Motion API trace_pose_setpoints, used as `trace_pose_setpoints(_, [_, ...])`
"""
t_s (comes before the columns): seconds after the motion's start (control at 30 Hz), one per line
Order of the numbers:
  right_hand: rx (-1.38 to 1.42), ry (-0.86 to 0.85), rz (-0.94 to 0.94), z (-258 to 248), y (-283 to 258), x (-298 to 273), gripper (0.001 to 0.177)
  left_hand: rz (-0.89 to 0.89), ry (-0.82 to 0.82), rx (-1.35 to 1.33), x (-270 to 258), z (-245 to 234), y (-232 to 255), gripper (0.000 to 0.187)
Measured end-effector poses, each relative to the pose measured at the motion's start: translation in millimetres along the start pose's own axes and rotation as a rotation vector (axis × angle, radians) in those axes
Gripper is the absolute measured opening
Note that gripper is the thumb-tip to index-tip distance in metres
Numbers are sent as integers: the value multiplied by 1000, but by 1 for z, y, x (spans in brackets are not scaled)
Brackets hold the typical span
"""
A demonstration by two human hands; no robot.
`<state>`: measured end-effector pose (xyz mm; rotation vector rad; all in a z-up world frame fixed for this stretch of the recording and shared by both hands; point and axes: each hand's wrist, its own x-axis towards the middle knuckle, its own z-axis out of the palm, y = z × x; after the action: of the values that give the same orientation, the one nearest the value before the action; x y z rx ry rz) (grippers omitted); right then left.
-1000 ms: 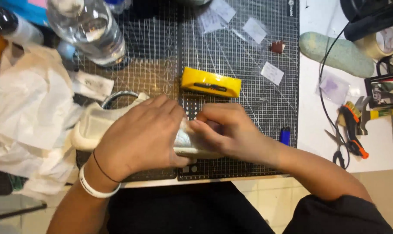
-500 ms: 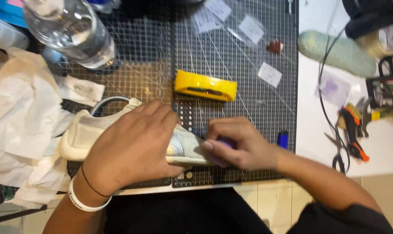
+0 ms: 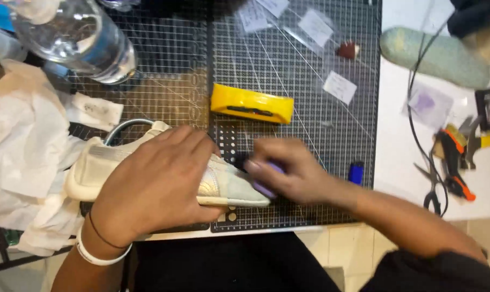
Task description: The person cleans a white sneaker using a purple eraser and a yellow brush. They scrub the toe box and sides of the shoe with the eraser, then switch to the brush to wipe the surface, repeating the process on different areas of the shoe.
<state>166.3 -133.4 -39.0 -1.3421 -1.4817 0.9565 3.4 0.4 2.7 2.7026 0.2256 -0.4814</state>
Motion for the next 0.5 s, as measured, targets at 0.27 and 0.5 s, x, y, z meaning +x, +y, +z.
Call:
trace_pose_setpoints(0.27, [137, -60, -129, -13, 3, -4, 18, 69, 142, 73, 10, 19, -2, 80])
trace_pose_setpoints(0.5, [125, -80, -365, -8, -6, 31, 19, 22, 203, 85, 5, 22, -6, 66])
